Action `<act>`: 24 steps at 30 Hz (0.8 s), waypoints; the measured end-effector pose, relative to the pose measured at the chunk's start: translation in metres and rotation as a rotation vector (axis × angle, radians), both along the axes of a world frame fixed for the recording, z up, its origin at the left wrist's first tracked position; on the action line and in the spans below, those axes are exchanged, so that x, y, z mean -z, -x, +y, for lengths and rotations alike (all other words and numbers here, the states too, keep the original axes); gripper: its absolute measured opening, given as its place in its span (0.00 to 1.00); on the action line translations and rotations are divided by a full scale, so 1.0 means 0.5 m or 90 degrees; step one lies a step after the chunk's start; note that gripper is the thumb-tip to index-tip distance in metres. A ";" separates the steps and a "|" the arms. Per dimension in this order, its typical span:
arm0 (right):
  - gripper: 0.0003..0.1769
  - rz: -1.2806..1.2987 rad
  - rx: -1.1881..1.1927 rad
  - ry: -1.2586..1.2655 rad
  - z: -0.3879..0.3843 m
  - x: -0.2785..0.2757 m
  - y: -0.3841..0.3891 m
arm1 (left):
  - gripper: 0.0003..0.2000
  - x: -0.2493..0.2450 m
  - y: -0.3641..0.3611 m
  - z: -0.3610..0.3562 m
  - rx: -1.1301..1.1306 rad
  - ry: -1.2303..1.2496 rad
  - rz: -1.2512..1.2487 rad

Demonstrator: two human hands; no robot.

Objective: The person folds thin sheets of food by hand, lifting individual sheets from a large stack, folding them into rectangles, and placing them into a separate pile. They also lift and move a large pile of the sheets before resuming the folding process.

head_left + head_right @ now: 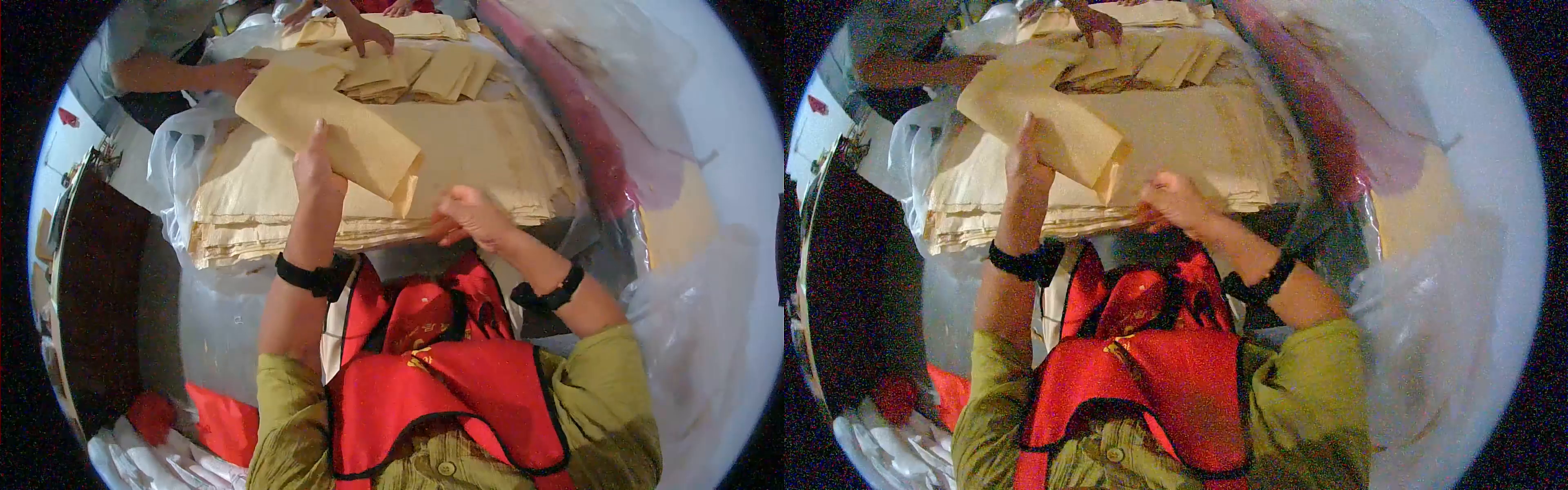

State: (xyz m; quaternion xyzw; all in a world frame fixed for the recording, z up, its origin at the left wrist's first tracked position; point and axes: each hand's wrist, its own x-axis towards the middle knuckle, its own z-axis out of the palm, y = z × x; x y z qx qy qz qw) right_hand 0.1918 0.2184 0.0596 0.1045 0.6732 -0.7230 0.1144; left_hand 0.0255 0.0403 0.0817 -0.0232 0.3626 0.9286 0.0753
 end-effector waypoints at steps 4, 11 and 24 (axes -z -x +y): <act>0.20 0.002 0.024 0.026 -0.028 -0.008 0.026 | 0.16 0.001 -0.027 0.019 0.000 -0.019 0.011; 0.22 0.018 0.094 0.141 -0.052 -0.034 0.019 | 0.17 0.030 0.001 0.001 0.006 -0.035 0.010; 0.11 0.094 0.165 0.063 -0.041 -0.007 0.048 | 0.19 0.040 -0.016 0.014 0.021 -0.030 0.005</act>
